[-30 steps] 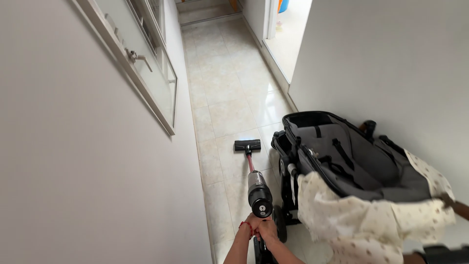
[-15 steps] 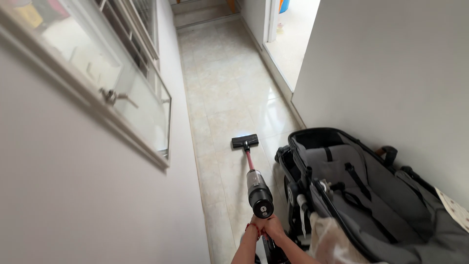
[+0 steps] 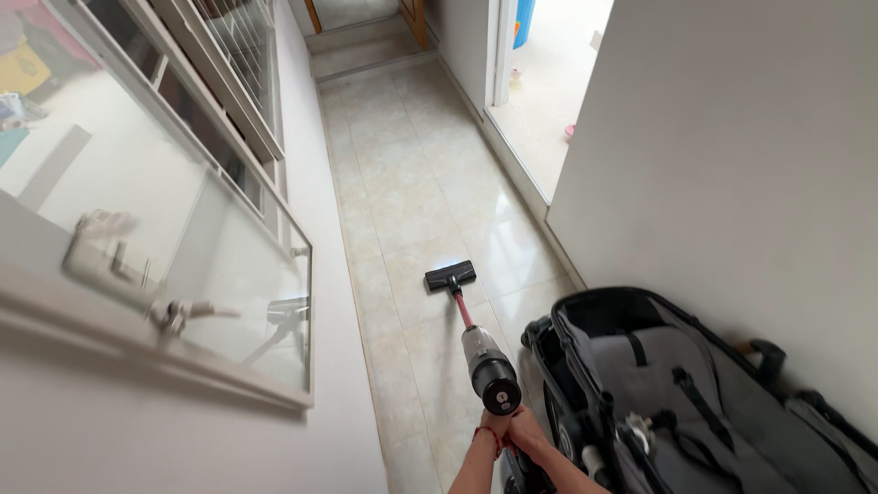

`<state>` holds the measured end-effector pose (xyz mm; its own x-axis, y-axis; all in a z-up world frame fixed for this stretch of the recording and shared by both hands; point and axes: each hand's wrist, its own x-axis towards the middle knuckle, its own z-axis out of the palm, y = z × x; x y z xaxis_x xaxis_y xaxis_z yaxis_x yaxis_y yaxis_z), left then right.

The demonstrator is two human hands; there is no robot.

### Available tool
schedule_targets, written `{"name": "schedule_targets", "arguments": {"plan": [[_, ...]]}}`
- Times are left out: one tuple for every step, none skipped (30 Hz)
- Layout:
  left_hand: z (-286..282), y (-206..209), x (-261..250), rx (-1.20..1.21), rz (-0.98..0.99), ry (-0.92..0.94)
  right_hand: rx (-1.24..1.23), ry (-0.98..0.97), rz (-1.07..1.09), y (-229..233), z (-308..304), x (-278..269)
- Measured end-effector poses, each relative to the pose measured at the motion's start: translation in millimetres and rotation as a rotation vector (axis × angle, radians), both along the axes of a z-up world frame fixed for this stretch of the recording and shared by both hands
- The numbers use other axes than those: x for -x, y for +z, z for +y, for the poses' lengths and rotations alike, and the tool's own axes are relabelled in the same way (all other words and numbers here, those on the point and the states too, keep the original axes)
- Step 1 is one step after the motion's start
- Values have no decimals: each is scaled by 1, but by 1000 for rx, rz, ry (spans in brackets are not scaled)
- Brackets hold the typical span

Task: The person vacuums the tiled floor in a hallway and continues into a utility area, moving the vacuum head across the floor and around a stroller and a high chair.

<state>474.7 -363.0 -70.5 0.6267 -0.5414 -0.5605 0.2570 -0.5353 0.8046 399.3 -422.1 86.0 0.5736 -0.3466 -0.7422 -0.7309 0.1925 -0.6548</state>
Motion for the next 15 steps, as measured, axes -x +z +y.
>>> {"name": "schedule_targets", "arguments": {"plan": [[-11,10,-11,0,-2,4,0,4,-2,6,-11,-11],[-17,19,-19,-46,97,61,-55,-1,-69,11,-19,-19],[-25,28,-27,-91,196,120,-111,-6,-136,16,-28,-27],[-36,25,-38,-89,193,126,-110,1,-139,-1,-42,-37],[-47,21,-50,-92,182,138,-104,27,-132,-18,-56,-47],[-59,18,-59,-95,175,152,-98,55,-121,-36,-71,-57],[-72,19,-70,-92,174,160,-96,63,-121,-29,-83,-69],[-82,21,-77,-92,183,165,-105,65,-123,-23,-93,-77],[-92,22,-85,-93,191,170,-113,66,-125,-17,-103,-86],[-103,14,-90,-93,196,180,-115,75,-119,-16,-113,-93],[-113,6,-95,-105,200,195,-111,85,-117,-15,-122,-100],[-123,-3,-103,-115,200,211,-106,97,-119,-14,-132,-109],[-131,-3,-110,-114,202,222,-107,108,-117,-22,-142,-118],[-137,-3,-116,-77,190,268,-112,113,-145,-29,-149,-125],[-143,-3,-122,-41,178,314,-118,117,-173,-36,-156,-132]]}}
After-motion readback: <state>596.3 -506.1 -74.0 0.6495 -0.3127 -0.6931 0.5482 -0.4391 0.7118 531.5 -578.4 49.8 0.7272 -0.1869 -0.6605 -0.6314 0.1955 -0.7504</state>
